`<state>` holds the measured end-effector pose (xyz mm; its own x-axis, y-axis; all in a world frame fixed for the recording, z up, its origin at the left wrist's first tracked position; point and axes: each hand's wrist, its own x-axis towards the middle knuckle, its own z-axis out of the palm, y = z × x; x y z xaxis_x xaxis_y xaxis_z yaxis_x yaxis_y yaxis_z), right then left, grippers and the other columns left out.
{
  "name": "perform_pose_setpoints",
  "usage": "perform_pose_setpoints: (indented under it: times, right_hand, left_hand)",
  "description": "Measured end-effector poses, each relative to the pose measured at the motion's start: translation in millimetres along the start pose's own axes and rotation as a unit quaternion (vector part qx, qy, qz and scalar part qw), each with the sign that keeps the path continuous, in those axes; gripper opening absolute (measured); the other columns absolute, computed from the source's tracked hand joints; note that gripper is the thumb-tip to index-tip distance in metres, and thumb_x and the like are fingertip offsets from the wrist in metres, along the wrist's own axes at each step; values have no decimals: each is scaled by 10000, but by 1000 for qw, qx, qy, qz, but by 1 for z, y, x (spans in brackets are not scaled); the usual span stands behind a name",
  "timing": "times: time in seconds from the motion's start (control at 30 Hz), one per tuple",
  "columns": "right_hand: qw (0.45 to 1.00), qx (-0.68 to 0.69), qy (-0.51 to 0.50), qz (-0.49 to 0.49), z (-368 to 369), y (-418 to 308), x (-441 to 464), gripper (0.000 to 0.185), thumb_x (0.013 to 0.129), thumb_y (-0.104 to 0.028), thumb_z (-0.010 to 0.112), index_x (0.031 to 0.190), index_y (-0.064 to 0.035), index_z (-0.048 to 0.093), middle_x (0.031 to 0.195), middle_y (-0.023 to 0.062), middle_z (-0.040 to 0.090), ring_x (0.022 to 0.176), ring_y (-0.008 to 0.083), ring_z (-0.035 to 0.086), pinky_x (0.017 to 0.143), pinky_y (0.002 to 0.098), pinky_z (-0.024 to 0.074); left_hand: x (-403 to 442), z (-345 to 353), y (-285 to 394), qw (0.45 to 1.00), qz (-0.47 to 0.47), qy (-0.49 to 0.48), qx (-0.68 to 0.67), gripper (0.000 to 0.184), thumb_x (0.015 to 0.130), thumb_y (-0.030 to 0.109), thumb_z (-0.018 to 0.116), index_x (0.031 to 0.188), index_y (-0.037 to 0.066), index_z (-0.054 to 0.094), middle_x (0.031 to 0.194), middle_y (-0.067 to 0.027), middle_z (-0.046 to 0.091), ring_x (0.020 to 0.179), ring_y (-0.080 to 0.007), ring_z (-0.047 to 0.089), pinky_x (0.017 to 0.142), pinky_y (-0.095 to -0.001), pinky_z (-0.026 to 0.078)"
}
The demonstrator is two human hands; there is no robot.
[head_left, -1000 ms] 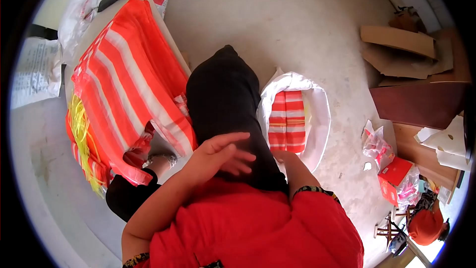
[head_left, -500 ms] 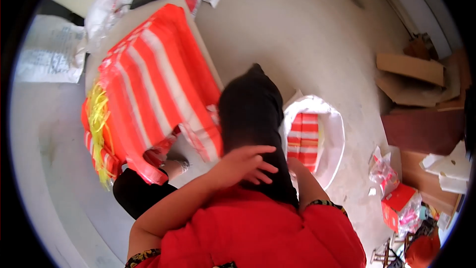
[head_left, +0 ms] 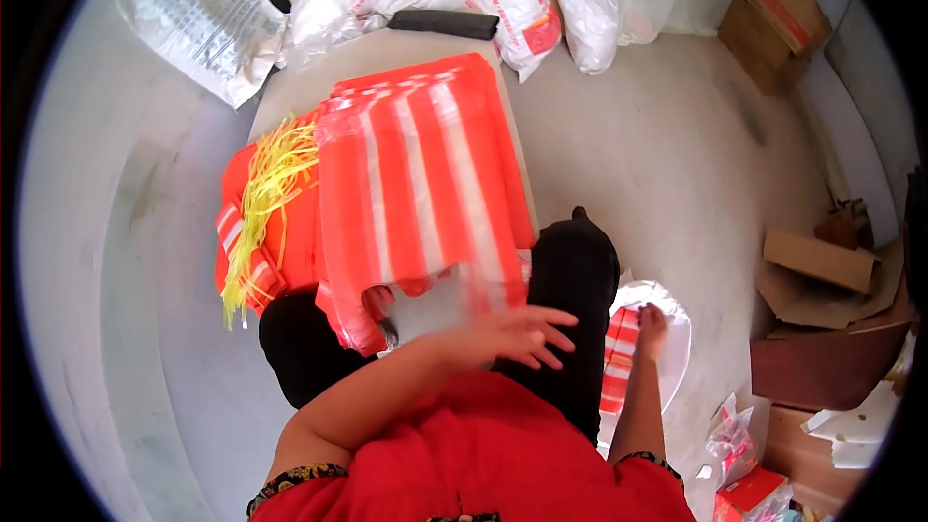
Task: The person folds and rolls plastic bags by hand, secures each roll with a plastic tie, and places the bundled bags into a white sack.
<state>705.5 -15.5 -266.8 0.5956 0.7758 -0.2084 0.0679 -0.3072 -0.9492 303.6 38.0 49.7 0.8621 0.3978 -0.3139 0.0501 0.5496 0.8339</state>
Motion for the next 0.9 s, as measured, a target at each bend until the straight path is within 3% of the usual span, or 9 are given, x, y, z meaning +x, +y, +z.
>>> perform_pose_setpoints:
  times: [0.03,0.1,0.2,0.27,0.37,0.4,0.53,0.73,0.9]
  right_hand:
    - [998,54,16,-29,1,-30,8,286,1072,-149,578,1280,30,658,1056,82,735,952,166,699,923,303,572]
    - [991,103,18,-81,12,-110,13,281,1076,-134,579,1271,56,647,1106,92,732,1012,179,701,911,316,570]
    - [975,126,-38,-179,46,-223,-5,327,1055,-81,608,1360,35,614,1251,121,705,1122,202,683,1016,334,547]
    - [950,48,-88,-296,77,-284,-33,374,1014,-48,642,1382,8,611,1307,140,696,1189,257,671,1057,366,534]
    - [830,-201,-156,-497,130,-359,-93,543,907,-53,733,1433,-56,598,1432,175,640,1334,393,591,1152,493,462]
    - [782,-251,-204,-532,150,-375,-106,573,900,-99,748,1451,-78,592,1500,172,579,1400,399,520,1190,523,406]
    - [637,-336,-350,-599,229,-392,-122,622,924,-199,733,1520,-171,555,1692,95,361,1573,354,294,1272,535,280]
    - [587,-451,-380,-555,322,-364,-77,612,1006,-383,635,1573,-202,496,1712,98,329,1606,344,220,1295,537,215]
    - [595,-460,-385,-535,342,-373,-69,606,1023,-414,611,1578,-200,493,1716,97,325,1611,345,211,1302,535,190]
  left_hand:
    - [-12,-15,2,997,63,33,4,636,1087,410,583,1607,85,413,1457,-169,619,1292,-300,643,1088,-422,510]
    - [-40,-40,7,960,159,227,31,461,1083,324,612,1456,56,571,1333,-111,690,1238,-225,658,1050,-400,524]
    - [-79,-83,-1,784,213,551,192,317,1068,202,630,1338,37,641,1261,-75,708,1216,-185,649,1049,-366,510]
    - [-108,-109,-11,682,168,656,275,340,1030,163,654,1343,30,644,1311,-113,684,1253,-248,630,1099,-391,475]
    - [-138,-100,0,590,102,639,482,437,999,175,676,1410,43,612,1443,-183,607,1376,-366,542,1175,-446,407]
    - [-144,-108,-9,569,60,628,528,527,985,237,682,1486,108,580,1600,-226,450,1497,-455,383,1224,-513,338]
    - [-148,-116,-13,521,-45,595,610,594,971,351,684,1526,178,562,1680,-196,341,1556,-486,272,1221,-617,306]
    - [-157,-167,-5,557,-11,570,604,628,955,342,705,1543,195,541,1718,-170,279,1564,-510,232,1243,-585,303]
    - [-162,-205,9,603,35,562,566,647,907,348,762,1506,183,582,1719,-173,280,1569,-523,214,1245,-549,332]
